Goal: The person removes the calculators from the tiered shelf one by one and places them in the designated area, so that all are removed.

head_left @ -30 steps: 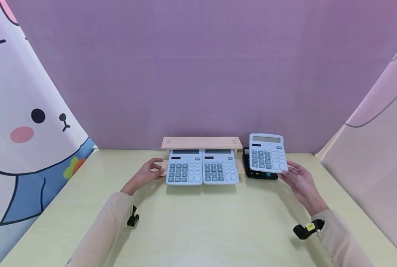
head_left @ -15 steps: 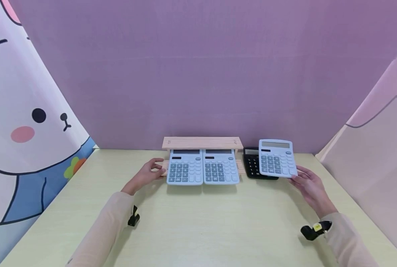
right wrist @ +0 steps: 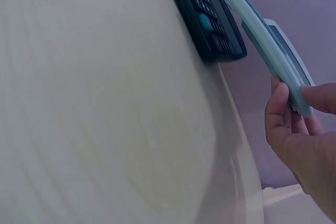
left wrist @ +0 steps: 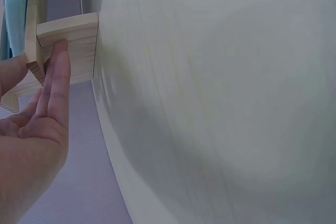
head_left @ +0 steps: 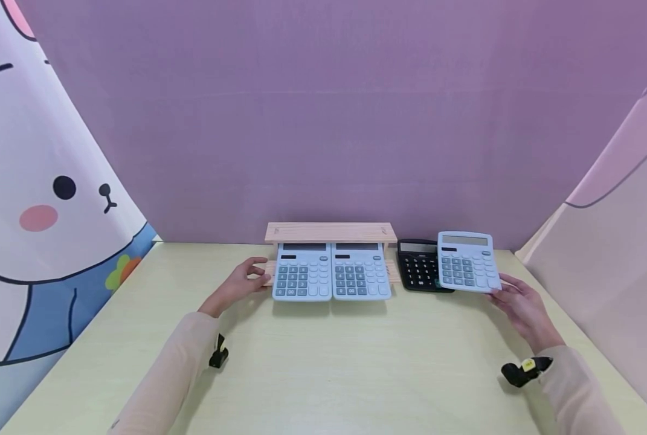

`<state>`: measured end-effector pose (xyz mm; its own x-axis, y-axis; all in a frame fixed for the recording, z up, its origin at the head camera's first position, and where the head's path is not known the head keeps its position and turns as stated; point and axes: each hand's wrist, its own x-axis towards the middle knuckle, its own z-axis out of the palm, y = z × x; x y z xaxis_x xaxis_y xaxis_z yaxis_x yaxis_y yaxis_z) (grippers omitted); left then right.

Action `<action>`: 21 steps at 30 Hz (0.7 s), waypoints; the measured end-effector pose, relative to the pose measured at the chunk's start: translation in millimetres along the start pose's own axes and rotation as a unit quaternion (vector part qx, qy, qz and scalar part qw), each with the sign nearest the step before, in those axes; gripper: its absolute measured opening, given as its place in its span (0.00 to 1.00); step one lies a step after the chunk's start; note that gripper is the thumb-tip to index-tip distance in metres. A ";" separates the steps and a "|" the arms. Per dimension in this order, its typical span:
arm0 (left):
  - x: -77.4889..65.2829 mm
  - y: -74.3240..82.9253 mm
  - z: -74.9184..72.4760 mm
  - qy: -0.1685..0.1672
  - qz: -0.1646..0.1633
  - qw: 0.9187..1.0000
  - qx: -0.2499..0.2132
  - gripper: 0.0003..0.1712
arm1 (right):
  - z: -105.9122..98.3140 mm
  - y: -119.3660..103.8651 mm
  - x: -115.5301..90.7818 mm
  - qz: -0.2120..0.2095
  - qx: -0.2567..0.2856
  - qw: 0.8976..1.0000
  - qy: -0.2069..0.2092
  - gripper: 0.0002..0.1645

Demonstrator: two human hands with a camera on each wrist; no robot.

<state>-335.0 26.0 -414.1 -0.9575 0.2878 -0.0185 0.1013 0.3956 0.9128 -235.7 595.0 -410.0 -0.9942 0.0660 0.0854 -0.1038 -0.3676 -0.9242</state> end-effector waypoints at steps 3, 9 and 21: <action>0.6 -0.6 0.0 -0.003 0.002 1.000 -0.008 0.33 | -6.3 -1.7 1.7 -0.001 0.008 1.000 -0.004 0.21; 0.9 -1.3 0.6 -0.006 0.006 1.000 -0.018 0.33 | -18.8 -4.0 5.8 -0.002 0.011 1.000 -0.012 0.22; -0.9 2.0 0.8 -0.004 0.001 1.000 -0.011 0.33 | -37.1 -6.7 10.6 -0.003 -0.014 0.999 -0.032 0.23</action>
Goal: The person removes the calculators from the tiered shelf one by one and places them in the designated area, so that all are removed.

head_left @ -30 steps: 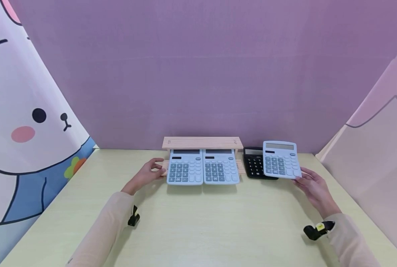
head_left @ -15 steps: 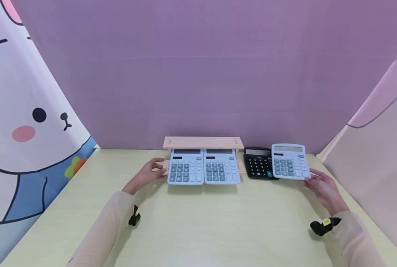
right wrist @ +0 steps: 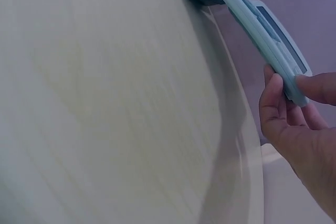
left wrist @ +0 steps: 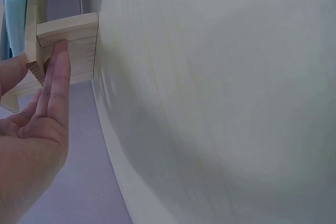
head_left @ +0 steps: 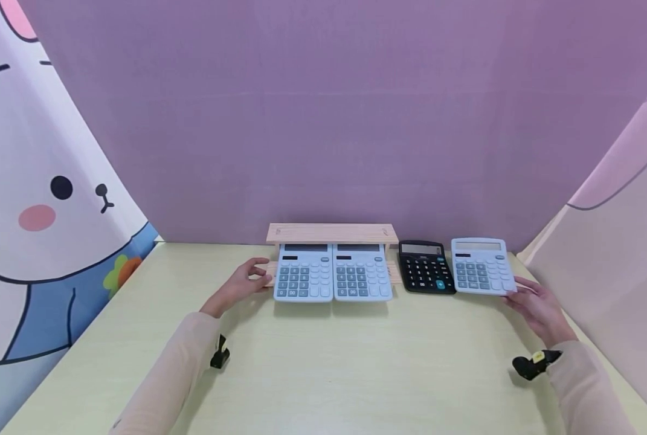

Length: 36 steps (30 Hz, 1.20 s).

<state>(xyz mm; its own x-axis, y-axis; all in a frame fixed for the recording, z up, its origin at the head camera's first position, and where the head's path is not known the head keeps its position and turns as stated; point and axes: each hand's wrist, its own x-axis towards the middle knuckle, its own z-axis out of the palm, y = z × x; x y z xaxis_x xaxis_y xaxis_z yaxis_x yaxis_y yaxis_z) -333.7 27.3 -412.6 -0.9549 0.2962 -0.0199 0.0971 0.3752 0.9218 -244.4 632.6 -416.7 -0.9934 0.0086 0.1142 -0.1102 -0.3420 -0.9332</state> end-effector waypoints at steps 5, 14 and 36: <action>1.3 -1.3 -0.4 -0.002 -0.003 1.000 -0.004 0.33 | -6.5 -1.2 0.6 0.000 -0.016 1.000 -0.015 0.24; 2.5 -2.9 -0.3 -0.005 -0.002 1.000 0.002 0.33 | -12.1 -0.4 0.3 0.016 -0.038 0.999 -0.003 0.19; 0.8 -1.7 -0.8 -0.001 0.000 1.000 -0.002 0.32 | -12.0 5.0 4.4 0.042 -0.069 0.995 0.056 0.19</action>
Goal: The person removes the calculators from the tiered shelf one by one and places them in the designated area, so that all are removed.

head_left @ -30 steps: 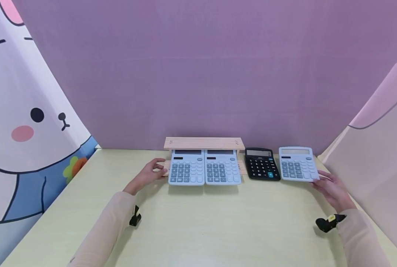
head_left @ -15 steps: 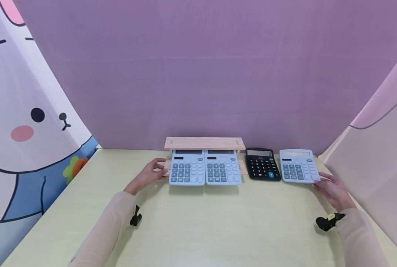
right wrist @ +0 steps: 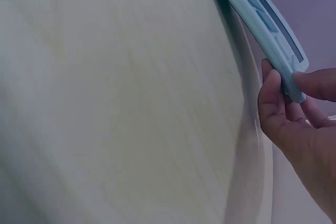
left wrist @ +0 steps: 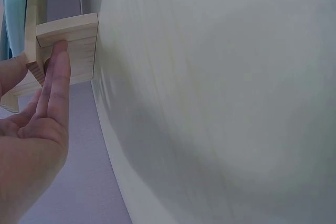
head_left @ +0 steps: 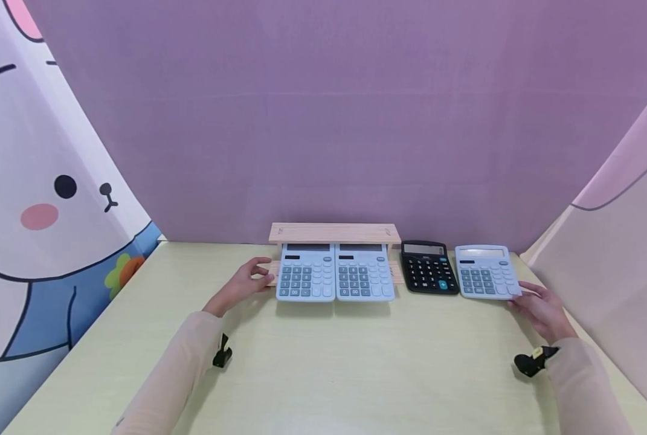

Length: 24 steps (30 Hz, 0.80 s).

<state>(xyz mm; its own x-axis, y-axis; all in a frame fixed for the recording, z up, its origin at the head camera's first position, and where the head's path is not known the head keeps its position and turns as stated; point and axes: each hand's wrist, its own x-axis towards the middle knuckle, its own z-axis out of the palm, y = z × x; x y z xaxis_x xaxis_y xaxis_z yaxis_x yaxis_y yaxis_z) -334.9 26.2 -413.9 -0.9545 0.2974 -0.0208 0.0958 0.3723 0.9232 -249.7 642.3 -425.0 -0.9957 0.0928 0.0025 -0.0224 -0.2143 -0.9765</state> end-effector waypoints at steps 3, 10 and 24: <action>0.0 0.5 -0.1 -0.001 0.001 1.000 0.001 0.32 | 2.3 0.1 2.9 0.001 -0.039 0.999 0.024 0.20; -0.8 0.9 0.1 -0.002 0.000 1.000 -0.002 0.33 | 6.9 1.1 9.4 0.007 -0.101 0.992 0.079 0.19; -0.9 2.3 1.6 0.003 -0.011 1.000 0.014 0.31 | 9.3 3.5 13.5 0.012 -0.259 0.962 0.080 0.42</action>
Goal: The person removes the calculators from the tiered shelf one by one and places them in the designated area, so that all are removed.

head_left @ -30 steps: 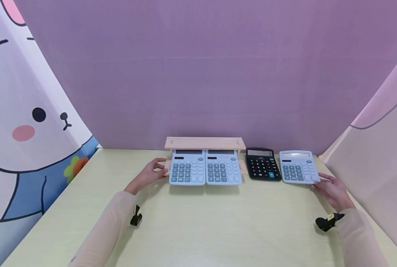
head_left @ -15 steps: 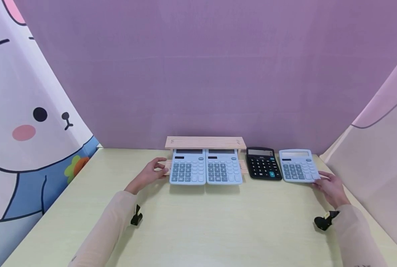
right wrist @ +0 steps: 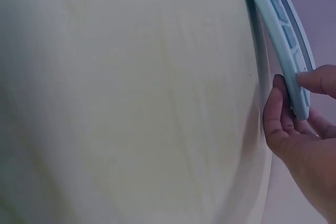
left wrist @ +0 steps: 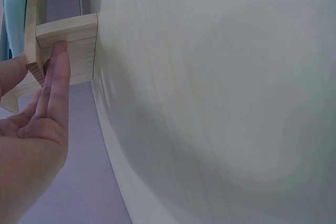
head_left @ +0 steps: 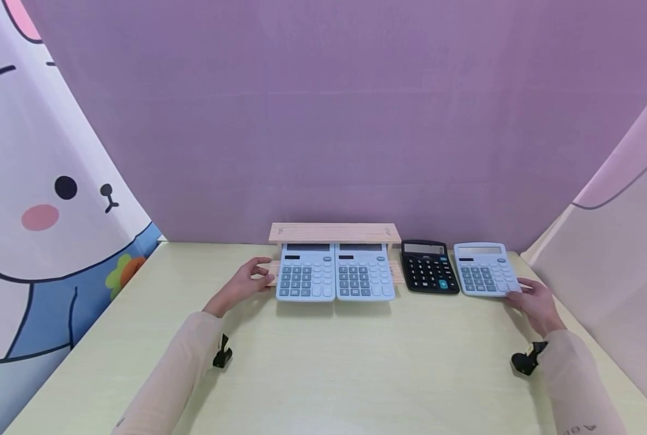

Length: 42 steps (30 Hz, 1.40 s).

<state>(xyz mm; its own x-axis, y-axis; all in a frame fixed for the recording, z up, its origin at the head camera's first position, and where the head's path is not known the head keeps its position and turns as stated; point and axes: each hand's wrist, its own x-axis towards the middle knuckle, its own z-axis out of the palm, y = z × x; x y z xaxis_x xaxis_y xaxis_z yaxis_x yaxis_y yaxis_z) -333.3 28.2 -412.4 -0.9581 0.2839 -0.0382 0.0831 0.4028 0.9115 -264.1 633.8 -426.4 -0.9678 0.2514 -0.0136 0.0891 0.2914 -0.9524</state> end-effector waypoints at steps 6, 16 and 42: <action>-1.0 -0.1 -0.7 -0.003 0.001 1.000 0.004 0.32 | 3.4 -0.6 2.4 0.003 -0.063 0.998 0.009 0.40; -3.0 1.2 0.2 0.003 -0.010 1.000 0.005 0.32 | 5.1 1.5 6.6 -0.001 -0.113 0.994 0.010 0.38; 0.5 -0.7 -0.3 0.005 -0.004 1.000 -0.002 0.31 | 0.3 -2.0 14.8 0.049 -0.173 0.984 0.000 0.39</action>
<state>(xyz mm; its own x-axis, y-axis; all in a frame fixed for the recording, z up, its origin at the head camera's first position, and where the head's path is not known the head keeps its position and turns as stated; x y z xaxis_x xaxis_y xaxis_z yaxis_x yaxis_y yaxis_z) -333.9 27.8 -412.9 -0.9611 0.2730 -0.0413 0.0749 0.4018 0.9127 -278.6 636.6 -424.8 -0.9504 0.2944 -0.1006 0.2573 0.5622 -0.7860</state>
